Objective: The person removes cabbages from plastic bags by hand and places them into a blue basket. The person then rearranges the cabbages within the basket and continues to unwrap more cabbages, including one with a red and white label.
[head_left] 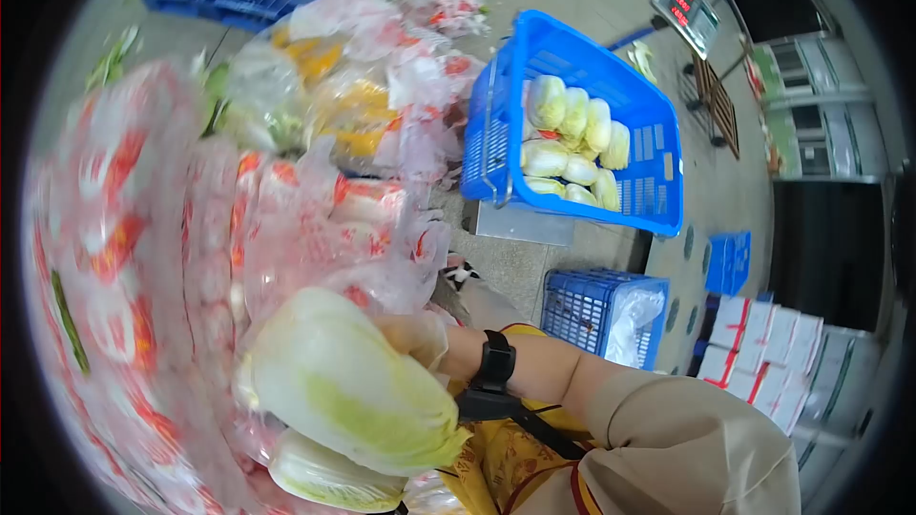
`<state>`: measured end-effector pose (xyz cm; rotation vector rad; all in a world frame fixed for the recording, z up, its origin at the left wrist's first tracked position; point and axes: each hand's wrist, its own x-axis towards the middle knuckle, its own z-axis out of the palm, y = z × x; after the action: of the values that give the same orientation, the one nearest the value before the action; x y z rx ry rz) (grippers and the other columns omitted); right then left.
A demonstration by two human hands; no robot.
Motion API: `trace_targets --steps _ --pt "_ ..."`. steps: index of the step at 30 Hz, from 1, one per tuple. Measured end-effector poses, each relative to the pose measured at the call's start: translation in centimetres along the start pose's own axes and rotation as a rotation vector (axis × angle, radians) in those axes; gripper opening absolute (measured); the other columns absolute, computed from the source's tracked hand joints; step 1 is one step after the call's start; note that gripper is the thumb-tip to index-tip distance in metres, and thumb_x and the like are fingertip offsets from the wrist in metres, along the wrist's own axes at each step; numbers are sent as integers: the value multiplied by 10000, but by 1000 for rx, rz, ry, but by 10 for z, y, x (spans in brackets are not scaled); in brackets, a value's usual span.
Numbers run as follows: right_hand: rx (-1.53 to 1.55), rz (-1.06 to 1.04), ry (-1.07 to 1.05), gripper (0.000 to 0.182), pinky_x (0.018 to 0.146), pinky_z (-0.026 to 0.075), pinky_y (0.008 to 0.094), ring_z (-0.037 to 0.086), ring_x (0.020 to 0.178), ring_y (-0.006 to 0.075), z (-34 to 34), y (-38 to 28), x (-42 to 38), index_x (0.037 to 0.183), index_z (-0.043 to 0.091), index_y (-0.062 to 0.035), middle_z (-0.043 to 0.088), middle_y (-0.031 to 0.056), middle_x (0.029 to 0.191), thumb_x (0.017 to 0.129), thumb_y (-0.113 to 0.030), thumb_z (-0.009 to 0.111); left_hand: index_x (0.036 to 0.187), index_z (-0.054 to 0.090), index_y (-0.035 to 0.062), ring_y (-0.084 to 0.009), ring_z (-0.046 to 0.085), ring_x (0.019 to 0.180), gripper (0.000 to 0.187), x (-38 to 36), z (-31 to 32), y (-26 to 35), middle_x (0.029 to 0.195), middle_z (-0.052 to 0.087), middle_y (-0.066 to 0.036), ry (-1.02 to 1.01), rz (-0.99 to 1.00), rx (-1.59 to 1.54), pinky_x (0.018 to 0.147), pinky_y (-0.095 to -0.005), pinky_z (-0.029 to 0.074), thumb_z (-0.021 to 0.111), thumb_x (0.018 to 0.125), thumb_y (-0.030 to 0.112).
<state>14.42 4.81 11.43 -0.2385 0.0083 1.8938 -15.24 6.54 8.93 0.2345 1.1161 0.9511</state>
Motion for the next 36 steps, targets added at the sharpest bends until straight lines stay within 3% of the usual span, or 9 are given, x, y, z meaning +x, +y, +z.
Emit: trace_targets --steps 3,7,10,16,21,23,27,32,36 --pt "304 -225 -25 650 935 476 362 610 1058 199 -13 -26 -46 1312 481 -31 572 108 1262 841 -447 649 1388 358 68 -296 485 1197 735 8 48 -12 1331 478 -146 -72 -15 102 998 -464 416 526 864 556" --pt "-69 -401 482 666 1052 381 361 505 1215 202 8 -125 -148 1364 422 -43 494 108 1357 892 -497 547 1386 360 64 -294 487 1195 748 12 113 -61 1328 481 -145 -139 -107 188 997 -459 417 530 857 566" --pt "-87 -684 307 675 1011 428 378 544 1165 217 -71 -191 -216 1358 417 -59 524 103 1320 858 -463 622 1385 362 62 -292 488 1194 759 7 157 -108 1326 483 -143 -166 -186 240 995 -456 419 533 852 574" --pt "-88 -621 647 652 942 476 396 566 1130 233 -164 -333 -306 1347 410 -36 536 125 1296 862 -405 642 1382 365 57 -287 491 1192 779 -7 221 -192 1322 488 -141 -159 -336 307 992 -449 421 539 841 590" --pt "-983 -695 1113 749 921 464 391 560 1110 288 -259 -418 -281 1393 313 7 555 186 1226 837 -364 651 1380 368 53 -284 493 1190 796 -15 240 -236 1318 492 -139 -75 -400 348 990 -444 423 544 832 603" --pt "-1403 -626 1724 810 943 433 424 555 1082 347 -290 -431 -259 1398 288 26 557 214 1185 805 -375 666 1379 370 51 -282 494 1190 803 -21 240 -245 1317 493 -138 -29 -419 367 989 -442 424 546 829 609" --pt "-2024 38 1841 758 982 379 462 435 1182 405 -333 -438 -244 1423 305 -68 393 253 1359 809 -370 631 1377 372 47 -280 496 1188 817 -32 240 -254 1314 496 -136 41 -447 398 987 -438 426 550 822 619" --pt "-2027 -353 1685 692 974 372 487 443 1174 408 -347 -422 -261 1367 394 -38 451 248 1316 811 -392 604 1375 375 43 -276 498 1186 835 -32 274 -267 1311 500 -134 -92 -492 427 985 -432 428 555 813 633" --pt "-736 -287 435 676 907 460 284 528 1094 156 -232 -369 -295 1442 286 -51 535 112 1232 878 -193 630 1377 367 41 -267 485 1191 760 -11 366 -298 1316 487 -133 -474 -433 650 992 -416 414 529 856 570"
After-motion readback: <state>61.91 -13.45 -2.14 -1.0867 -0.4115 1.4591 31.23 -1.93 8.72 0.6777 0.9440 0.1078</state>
